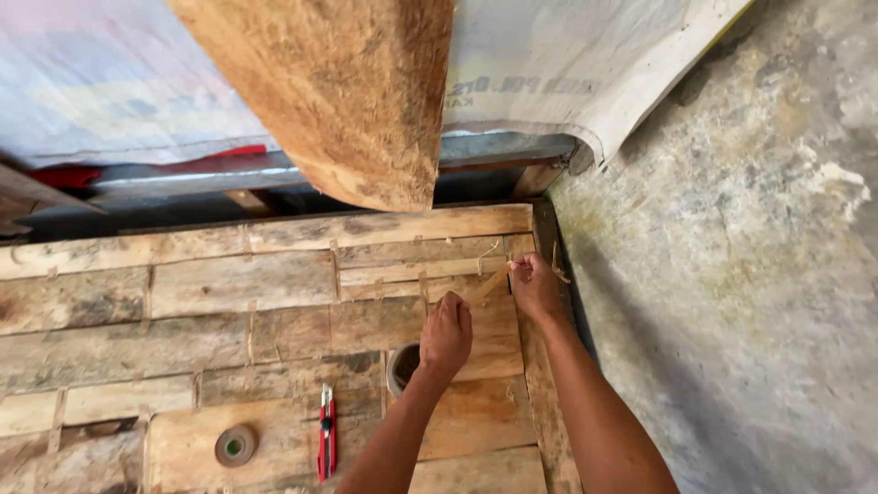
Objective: Applying thin bamboo strips and adhesive to fill gaps in a bamboo slatted surface and trimming them with a utility knife.
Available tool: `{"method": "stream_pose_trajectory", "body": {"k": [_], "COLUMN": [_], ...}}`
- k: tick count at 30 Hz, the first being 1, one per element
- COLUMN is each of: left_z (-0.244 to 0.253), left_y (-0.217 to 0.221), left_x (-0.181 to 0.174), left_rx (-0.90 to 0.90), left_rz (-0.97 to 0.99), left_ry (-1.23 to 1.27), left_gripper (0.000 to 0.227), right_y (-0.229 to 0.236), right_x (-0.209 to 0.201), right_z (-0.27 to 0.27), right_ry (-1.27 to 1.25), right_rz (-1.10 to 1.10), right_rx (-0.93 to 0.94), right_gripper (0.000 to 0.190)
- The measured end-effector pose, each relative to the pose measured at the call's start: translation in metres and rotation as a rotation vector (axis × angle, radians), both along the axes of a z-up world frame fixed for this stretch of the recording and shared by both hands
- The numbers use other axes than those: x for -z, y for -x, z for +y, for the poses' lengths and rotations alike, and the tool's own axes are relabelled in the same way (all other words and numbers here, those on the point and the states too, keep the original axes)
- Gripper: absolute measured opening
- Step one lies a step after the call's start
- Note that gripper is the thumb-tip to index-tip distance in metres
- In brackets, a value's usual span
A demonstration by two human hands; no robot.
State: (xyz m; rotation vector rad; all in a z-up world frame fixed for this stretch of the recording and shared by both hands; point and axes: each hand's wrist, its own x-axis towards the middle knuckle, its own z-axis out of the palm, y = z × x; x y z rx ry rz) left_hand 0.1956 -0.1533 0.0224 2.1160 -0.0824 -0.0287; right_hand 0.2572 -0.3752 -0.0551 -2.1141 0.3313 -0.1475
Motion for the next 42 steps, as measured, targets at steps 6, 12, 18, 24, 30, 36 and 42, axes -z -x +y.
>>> {"method": "stream_pose_trajectory", "body": {"k": [6, 12, 18, 24, 30, 36, 42], "left_z": [-0.025, -0.043, -0.054, -0.053, -0.056, -0.053, -0.049], "left_y": [-0.063, -0.102, -0.128, -0.151, -0.158, -0.156, -0.156], "left_x": [0.009, 0.031, 0.06, 0.056, 0.09, 0.067, 0.029], "left_rx": [0.008, 0.059, 0.097, 0.176, 0.245, 0.409, 0.459], "left_rz": [0.119, 0.093, 0.008, 0.079, 0.117, 0.27, 0.398], "left_ry": [-0.104, -0.097, -0.159, -0.294, -0.352, -0.499, -0.483], "left_gripper": [0.022, 0.023, 0.029, 0.029, 0.036, 0.032, 0.023], "right_y": [-0.056, -0.091, -0.098, -0.101, -0.1, -0.1, -0.097], "right_x": [-0.002, -0.023, -0.023, -0.022, -0.015, -0.024, -0.027], "right_z": [-0.024, -0.022, -0.021, -0.016, -0.023, -0.035, -0.04], "right_ry": [0.327, 0.447, 0.47, 0.571, 0.552, 0.538, 0.585], "right_rz": [-0.2, -0.253, -0.108, 0.14, -0.014, -0.032, -0.066], "right_rx": [-0.145, -0.307, -0.279, -0.27, -0.254, -0.18, -0.283], "right_gripper": [0.015, 0.007, 0.002, 0.014, 0.023, 0.006, 0.01]}}
